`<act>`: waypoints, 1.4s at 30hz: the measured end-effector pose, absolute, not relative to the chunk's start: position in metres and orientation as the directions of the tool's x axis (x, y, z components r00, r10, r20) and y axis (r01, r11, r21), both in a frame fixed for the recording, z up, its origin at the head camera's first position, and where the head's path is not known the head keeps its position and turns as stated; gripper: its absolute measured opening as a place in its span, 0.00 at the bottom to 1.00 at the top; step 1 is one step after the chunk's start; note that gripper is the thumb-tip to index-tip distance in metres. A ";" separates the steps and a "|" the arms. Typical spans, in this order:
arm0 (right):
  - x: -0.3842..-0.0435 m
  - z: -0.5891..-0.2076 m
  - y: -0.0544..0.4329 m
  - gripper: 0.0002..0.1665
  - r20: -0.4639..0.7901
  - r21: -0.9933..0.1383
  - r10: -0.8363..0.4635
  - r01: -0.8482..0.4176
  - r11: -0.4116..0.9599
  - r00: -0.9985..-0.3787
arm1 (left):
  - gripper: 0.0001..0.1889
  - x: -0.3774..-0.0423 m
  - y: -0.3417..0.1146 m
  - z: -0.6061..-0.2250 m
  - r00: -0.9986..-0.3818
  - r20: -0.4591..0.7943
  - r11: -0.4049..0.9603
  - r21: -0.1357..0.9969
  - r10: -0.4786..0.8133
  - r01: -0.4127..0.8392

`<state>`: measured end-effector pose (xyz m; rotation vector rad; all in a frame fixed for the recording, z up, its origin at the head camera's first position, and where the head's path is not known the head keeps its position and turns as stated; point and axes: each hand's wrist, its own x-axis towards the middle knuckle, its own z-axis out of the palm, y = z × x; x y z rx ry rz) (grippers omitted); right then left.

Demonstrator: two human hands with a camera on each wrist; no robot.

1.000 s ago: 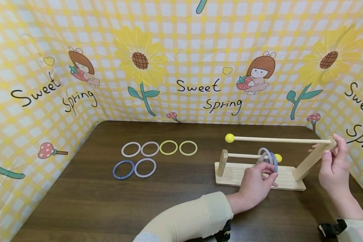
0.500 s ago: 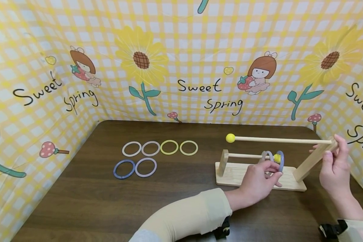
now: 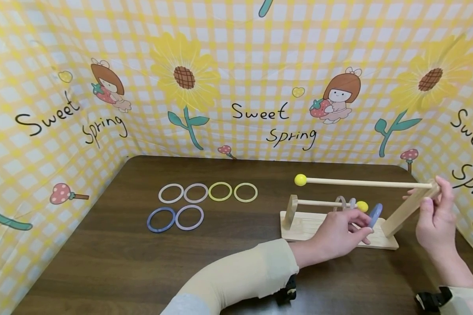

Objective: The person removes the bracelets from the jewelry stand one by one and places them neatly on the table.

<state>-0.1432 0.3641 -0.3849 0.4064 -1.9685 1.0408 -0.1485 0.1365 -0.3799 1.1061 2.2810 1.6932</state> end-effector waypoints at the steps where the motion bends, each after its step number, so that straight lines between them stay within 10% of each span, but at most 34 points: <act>1: -0.143 -0.385 0.364 0.22 0.805 -0.516 0.097 -0.612 0.599 -0.585 | 0.06 -0.149 0.135 -0.380 -0.725 0.331 0.109 0.867 0.604 0.487; 26: -0.143 -0.386 0.365 0.21 0.809 -0.522 0.115 -0.614 0.591 -0.577 | 0.02 -0.151 0.039 -0.374 -0.593 0.320 0.098 0.820 0.739 0.564; 42: -0.145 -0.386 0.365 0.21 0.816 -0.510 0.113 -0.616 0.600 -0.567 | 0.03 -0.161 -0.022 -0.378 -0.633 0.356 0.148 0.784 0.687 0.603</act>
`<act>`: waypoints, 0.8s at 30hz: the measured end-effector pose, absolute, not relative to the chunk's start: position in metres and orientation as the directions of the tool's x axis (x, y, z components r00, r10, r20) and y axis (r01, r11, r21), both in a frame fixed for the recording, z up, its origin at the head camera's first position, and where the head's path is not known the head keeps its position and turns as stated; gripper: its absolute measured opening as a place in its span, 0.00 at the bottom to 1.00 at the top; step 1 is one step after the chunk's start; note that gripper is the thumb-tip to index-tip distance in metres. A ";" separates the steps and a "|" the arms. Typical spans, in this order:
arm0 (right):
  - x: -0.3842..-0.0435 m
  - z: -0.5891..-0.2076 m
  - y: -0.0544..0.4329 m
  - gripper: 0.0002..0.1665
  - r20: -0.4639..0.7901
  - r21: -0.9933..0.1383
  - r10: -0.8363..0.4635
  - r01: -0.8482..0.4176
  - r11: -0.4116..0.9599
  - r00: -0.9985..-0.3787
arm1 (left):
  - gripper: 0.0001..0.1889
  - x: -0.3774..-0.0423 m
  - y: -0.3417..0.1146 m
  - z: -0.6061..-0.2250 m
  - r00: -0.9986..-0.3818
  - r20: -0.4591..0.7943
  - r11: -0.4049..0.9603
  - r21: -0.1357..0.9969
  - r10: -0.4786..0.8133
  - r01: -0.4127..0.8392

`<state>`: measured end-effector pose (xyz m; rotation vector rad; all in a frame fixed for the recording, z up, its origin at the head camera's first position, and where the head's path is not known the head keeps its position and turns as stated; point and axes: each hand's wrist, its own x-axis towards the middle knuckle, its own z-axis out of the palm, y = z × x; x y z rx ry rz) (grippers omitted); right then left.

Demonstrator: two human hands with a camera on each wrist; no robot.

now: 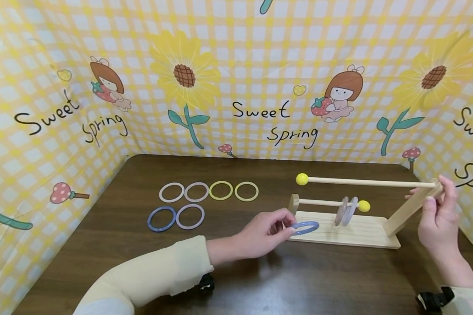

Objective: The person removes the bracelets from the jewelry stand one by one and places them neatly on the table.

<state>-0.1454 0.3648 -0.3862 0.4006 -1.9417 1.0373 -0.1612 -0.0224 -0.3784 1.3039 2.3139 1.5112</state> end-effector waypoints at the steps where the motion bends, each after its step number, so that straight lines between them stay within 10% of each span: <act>1: -0.145 -0.386 0.365 0.21 0.816 -0.511 0.113 -0.615 0.600 -0.567 | 0.03 -0.162 -0.026 -0.378 -0.638 0.357 0.150 0.786 0.682 0.600; 24: -0.145 -0.386 0.364 0.22 0.818 -0.509 0.103 -0.630 0.587 -0.566 | 0.04 -0.189 -0.117 -0.388 -0.737 0.449 0.373 0.656 0.505 0.656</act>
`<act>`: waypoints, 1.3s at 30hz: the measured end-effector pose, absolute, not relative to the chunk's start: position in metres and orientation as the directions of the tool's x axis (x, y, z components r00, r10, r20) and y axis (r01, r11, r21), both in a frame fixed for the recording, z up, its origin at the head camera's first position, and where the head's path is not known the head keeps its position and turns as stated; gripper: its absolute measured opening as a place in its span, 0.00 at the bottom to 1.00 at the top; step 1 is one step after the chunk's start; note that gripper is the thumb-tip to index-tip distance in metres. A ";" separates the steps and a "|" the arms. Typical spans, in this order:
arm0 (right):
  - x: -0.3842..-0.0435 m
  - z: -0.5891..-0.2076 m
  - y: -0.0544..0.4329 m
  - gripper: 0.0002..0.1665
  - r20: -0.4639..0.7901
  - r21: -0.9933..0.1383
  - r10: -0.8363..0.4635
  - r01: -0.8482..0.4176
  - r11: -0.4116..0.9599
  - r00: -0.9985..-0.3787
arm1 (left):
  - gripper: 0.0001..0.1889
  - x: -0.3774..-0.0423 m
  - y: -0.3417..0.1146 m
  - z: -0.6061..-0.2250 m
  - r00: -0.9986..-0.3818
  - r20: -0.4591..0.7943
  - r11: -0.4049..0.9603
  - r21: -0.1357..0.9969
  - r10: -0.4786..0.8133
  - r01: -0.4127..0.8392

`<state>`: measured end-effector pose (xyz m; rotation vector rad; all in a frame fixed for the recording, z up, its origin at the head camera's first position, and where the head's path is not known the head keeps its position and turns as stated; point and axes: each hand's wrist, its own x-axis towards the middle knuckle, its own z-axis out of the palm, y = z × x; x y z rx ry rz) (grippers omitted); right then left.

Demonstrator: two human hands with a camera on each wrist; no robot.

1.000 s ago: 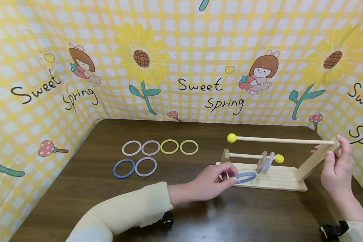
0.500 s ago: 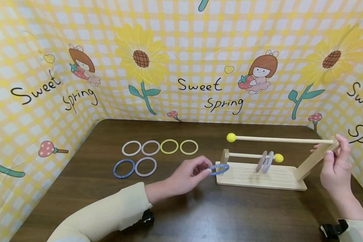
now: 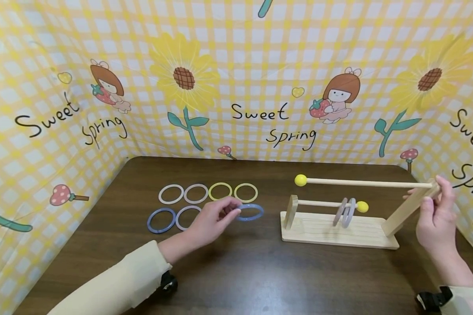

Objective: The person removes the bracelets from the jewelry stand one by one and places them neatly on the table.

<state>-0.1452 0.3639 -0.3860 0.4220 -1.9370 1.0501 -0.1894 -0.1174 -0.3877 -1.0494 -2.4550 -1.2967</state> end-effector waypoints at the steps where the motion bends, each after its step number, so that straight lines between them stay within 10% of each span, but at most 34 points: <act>1: -0.145 -0.386 0.364 0.22 0.818 -0.509 0.102 -0.630 0.587 -0.567 | 0.04 -0.191 -0.121 -0.387 -0.737 0.453 0.385 0.646 0.501 0.659; 39: -0.145 -0.386 0.364 0.21 0.827 -0.488 0.096 -0.624 0.611 -0.554 | 0.06 -0.263 -0.163 -0.400 -0.688 0.163 0.574 0.438 0.707 0.693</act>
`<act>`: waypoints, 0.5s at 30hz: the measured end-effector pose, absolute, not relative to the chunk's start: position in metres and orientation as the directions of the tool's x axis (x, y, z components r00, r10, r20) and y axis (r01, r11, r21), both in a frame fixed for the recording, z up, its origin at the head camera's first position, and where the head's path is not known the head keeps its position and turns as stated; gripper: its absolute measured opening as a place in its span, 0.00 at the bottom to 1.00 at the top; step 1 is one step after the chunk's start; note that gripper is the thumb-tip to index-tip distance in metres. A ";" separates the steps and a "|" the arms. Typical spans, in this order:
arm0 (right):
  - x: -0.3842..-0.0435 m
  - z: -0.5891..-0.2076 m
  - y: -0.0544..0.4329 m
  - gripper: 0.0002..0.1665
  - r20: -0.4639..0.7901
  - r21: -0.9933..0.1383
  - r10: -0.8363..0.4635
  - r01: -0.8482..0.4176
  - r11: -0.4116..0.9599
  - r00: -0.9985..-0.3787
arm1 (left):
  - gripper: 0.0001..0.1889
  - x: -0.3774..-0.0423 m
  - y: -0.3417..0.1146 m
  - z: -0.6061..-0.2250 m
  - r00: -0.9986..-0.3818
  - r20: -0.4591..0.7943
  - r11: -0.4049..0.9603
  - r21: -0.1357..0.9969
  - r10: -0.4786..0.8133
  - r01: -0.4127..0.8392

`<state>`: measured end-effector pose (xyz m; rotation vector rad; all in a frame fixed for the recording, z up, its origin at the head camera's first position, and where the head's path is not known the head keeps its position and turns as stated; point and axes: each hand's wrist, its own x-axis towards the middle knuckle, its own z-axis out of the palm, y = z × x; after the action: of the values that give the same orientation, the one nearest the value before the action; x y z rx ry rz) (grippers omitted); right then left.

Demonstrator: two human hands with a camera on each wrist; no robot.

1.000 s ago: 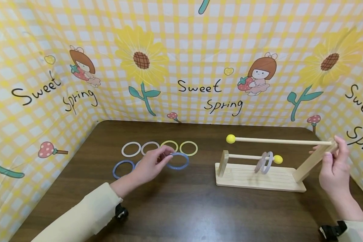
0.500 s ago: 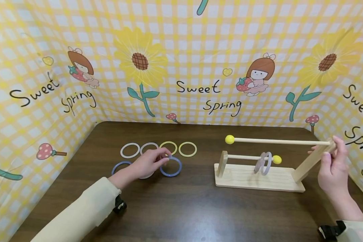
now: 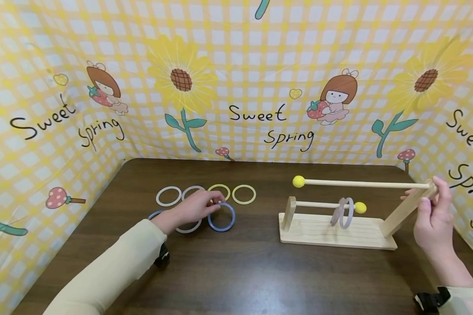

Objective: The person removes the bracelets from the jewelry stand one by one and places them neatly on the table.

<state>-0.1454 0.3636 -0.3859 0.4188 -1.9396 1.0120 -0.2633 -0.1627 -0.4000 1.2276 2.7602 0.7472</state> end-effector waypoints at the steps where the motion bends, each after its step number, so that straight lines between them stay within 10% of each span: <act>1: -0.145 -0.386 0.364 0.21 0.828 -0.487 0.096 -0.622 0.613 -0.553 | 0.06 -0.265 -0.162 -0.400 -0.683 0.159 0.575 0.425 0.713 0.699; 15: -0.146 -0.387 0.365 0.21 0.829 -0.490 0.103 -0.624 0.608 -0.550 | 0.03 -0.277 -0.158 -0.401 -0.683 0.044 0.634 0.334 0.729 0.698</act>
<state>-0.1465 0.3647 -0.3872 0.4145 -1.9319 1.0163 -0.2770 -0.1585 -0.4006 1.2048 2.7532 0.5005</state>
